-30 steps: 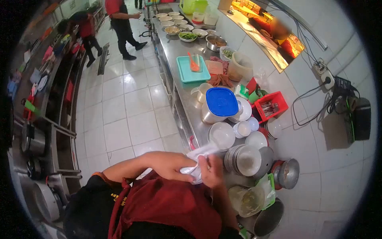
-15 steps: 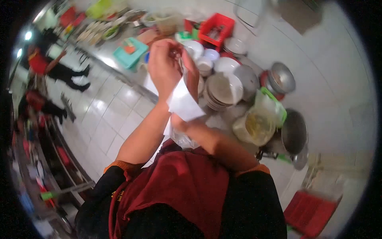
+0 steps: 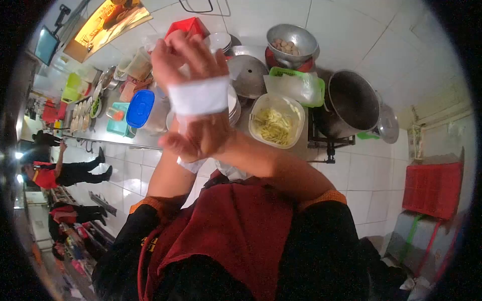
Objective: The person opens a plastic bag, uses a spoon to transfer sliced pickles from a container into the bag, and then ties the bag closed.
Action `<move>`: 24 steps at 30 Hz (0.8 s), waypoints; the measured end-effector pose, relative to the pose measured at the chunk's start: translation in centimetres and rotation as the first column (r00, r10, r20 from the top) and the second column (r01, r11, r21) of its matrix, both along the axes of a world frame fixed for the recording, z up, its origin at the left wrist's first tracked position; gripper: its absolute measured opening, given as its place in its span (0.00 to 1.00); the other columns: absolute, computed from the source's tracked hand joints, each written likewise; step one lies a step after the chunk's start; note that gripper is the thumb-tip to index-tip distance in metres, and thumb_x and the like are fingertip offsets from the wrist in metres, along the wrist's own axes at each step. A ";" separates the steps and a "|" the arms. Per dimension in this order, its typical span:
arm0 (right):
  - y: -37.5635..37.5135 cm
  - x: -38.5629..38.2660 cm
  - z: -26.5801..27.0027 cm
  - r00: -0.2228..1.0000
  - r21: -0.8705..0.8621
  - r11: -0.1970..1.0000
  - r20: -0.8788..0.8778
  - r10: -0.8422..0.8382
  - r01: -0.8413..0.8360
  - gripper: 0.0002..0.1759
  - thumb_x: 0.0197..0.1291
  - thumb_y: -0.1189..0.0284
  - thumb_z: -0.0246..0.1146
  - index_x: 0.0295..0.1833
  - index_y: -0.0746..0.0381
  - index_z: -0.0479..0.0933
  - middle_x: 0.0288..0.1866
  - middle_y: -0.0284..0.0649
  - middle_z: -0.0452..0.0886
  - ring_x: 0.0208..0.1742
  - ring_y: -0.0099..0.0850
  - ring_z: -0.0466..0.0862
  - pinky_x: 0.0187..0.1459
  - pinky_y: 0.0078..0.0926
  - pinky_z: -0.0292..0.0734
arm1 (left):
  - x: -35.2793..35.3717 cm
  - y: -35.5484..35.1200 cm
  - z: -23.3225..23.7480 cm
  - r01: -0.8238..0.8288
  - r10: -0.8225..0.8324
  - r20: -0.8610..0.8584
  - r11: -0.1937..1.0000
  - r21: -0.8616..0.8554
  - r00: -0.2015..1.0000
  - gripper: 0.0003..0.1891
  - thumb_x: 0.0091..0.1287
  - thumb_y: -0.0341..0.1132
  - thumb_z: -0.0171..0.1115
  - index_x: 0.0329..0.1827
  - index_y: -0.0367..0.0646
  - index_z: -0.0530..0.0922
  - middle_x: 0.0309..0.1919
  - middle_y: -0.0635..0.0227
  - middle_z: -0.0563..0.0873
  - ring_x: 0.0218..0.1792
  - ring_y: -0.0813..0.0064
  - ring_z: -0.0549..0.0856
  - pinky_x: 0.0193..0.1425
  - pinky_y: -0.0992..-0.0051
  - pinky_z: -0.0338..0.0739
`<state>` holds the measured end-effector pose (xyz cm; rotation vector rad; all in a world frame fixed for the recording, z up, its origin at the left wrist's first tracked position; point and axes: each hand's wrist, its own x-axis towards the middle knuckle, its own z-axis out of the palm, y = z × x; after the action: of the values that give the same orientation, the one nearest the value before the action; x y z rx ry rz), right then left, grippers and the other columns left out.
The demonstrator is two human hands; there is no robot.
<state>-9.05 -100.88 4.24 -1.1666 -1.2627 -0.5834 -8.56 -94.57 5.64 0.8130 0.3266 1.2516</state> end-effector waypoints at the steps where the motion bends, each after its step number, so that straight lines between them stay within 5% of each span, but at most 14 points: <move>1: 0.5 2.9 -1.1 0.971 0.037 0.997 0.227 -0.076 0.069 0.55 0.61 0.32 0.42 0.76 0.70 0.54 0.76 0.57 0.56 0.75 0.50 0.59 0.73 0.41 0.50 | 0.4 0.0 -1.0 0.001 -0.001 -0.016 1.000 0.009 1.000 0.12 0.68 0.33 0.57 0.49 0.36 0.74 0.41 0.64 0.81 0.40 0.75 0.80 0.42 0.75 0.76; 3: 0.9 4.4 -0.9 0.958 0.190 0.950 -0.094 0.270 -0.249 0.46 0.64 0.42 0.45 0.73 0.71 0.59 0.71 0.59 0.61 0.71 0.53 0.63 0.71 0.44 0.52 | 1.2 1.2 -3.4 -0.038 0.165 -0.226 0.877 0.479 0.960 0.12 0.69 0.38 0.56 0.45 0.37 0.73 0.37 0.67 0.79 0.40 0.75 0.79 0.40 0.76 0.74; 4: 0.2 4.3 0.0 0.799 0.249 0.900 -0.417 0.434 -0.359 0.43 0.65 0.46 0.46 0.72 0.72 0.59 0.71 0.58 0.61 0.66 0.51 0.68 0.68 0.41 0.59 | 0.6 -0.5 -2.2 0.059 -0.039 -0.084 0.967 0.249 0.996 0.15 0.73 0.43 0.50 0.44 0.38 0.74 0.37 0.68 0.78 0.39 0.75 0.78 0.41 0.76 0.72; 5: -0.9 4.5 0.7 0.574 0.353 0.750 -0.487 0.658 -0.560 0.47 0.66 0.44 0.47 0.76 0.69 0.50 0.74 0.49 0.60 0.65 0.37 0.71 0.61 0.35 0.72 | 1.3 -1.3 -2.8 0.043 -0.022 -0.105 0.978 0.205 0.994 0.17 0.76 0.45 0.45 0.42 0.40 0.75 0.35 0.69 0.79 0.39 0.75 0.76 0.43 0.75 0.71; 7: -0.5 5.7 -1.7 0.756 0.276 0.866 -0.423 0.499 -0.417 0.41 0.67 0.47 0.48 0.74 0.68 0.56 0.67 0.51 0.67 0.57 0.42 0.76 0.60 0.38 0.71 | 1.8 -1.0 -3.0 0.138 -0.138 -0.077 0.990 -0.007 0.987 0.18 0.76 0.46 0.45 0.40 0.40 0.76 0.32 0.67 0.80 0.37 0.73 0.77 0.45 0.74 0.70; 9: -2.4 4.2 -5.8 0.995 -0.147 0.988 -0.087 0.043 -0.056 0.38 0.67 0.49 0.48 0.69 0.70 0.62 0.62 0.56 0.70 0.55 0.50 0.76 0.59 0.44 0.70 | 3.6 2.6 -8.5 -0.052 0.107 -0.223 0.969 0.241 0.969 0.16 0.75 0.43 0.48 0.38 0.40 0.76 0.30 0.65 0.82 0.34 0.71 0.78 0.42 0.71 0.72; 11: -2.6 6.1 -5.0 0.996 -0.210 0.974 -0.018 0.088 -0.090 0.46 0.63 0.39 0.47 0.69 0.70 0.63 0.67 0.60 0.64 0.64 0.57 0.68 0.66 0.50 0.58 | 2.0 1.5 -9.2 -0.121 0.526 -0.620 0.810 0.573 0.583 0.13 0.72 0.42 0.52 0.38 0.40 0.76 0.30 0.64 0.83 0.33 0.71 0.81 0.38 0.65 0.74; 13: -2.3 6.3 -5.3 0.615 0.150 0.786 -0.542 0.573 -0.600 0.37 0.63 0.52 0.57 0.69 0.67 0.64 0.69 0.56 0.65 0.68 0.53 0.66 0.70 0.43 0.56 | 1.0 0.0 -11.1 -0.062 0.186 -0.537 0.969 0.240 0.823 0.13 0.71 0.41 0.54 0.38 0.38 0.76 0.29 0.65 0.83 0.34 0.72 0.82 0.38 0.67 0.75; 14: -2.7 8.0 -5.7 0.818 -0.028 0.906 -0.442 0.368 -0.422 0.34 0.69 0.56 0.48 0.72 0.70 0.60 0.72 0.52 0.64 0.71 0.42 0.65 0.71 0.34 0.56 | -0.1 -0.6 -10.1 0.108 -0.154 -0.200 0.969 -0.222 0.968 0.14 0.69 0.41 0.57 0.37 0.36 0.75 0.28 0.65 0.81 0.31 0.72 0.81 0.38 0.67 0.75; 15: -3.0 8.1 -6.1 0.726 0.017 0.868 -0.540 0.426 -0.496 0.31 0.68 0.62 0.52 0.70 0.70 0.61 0.71 0.53 0.64 0.71 0.43 0.65 0.70 0.36 0.58 | -0.2 -0.8 -10.5 0.086 -0.136 -0.210 0.969 -0.231 0.968 0.14 0.69 0.41 0.57 0.37 0.36 0.75 0.28 0.65 0.81 0.31 0.72 0.81 0.38 0.67 0.75; 17: -2.7 7.8 -8.1 0.846 0.054 0.935 -0.411 0.341 -0.351 0.35 0.58 0.60 0.66 0.67 0.67 0.66 0.68 0.52 0.67 0.69 0.49 0.66 0.69 0.44 0.58 | 0.8 -0.4 -11.0 -0.098 0.006 -0.582 0.987 -0.127 0.813 0.12 0.71 0.44 0.51 0.37 0.44 0.73 0.33 0.66 0.79 0.37 0.68 0.79 0.43 0.68 0.74; 19: -3.7 6.2 -9.2 0.900 0.020 0.958 -0.337 0.276 -0.286 0.40 0.53 0.56 0.71 0.66 0.68 0.67 0.68 0.53 0.66 0.69 0.49 0.65 0.67 0.47 0.60 | 2.0 0.7 -10.7 -0.106 -0.073 -0.331 0.863 -0.493 0.941 0.12 0.72 0.41 0.49 0.36 0.41 0.71 0.26 0.64 0.76 0.27 0.68 0.75 0.35 0.66 0.72; 21: -4.1 5.7 -10.3 0.941 -0.027 0.976 -0.271 0.201 -0.216 0.45 0.46 0.53 0.76 0.65 0.67 0.67 0.62 0.53 0.69 0.65 0.50 0.67 0.64 0.47 0.63 | 3.1 -0.1 -9.1 -0.236 0.075 -0.358 0.871 -0.431 0.931 0.12 0.72 0.43 0.49 0.35 0.45 0.70 0.26 0.65 0.76 0.26 0.68 0.74 0.35 0.67 0.70; 24: -4.8 5.4 -10.4 0.731 0.127 0.947 -0.609 0.309 -0.295 0.37 0.42 0.56 0.79 0.55 0.63 0.72 0.47 0.46 0.72 0.53 0.47 0.71 0.59 0.45 0.67 | 3.4 -1.5 -5.9 -0.293 0.098 -0.312 0.675 -0.677 0.945 0.11 0.71 0.43 0.48 0.34 0.47 0.69 0.26 0.66 0.75 0.26 0.69 0.74 0.34 0.68 0.69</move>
<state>-3.64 -105.67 -6.13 -0.9842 -0.8297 0.0535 -5.13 -96.03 -0.23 0.2393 1.0724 1.0793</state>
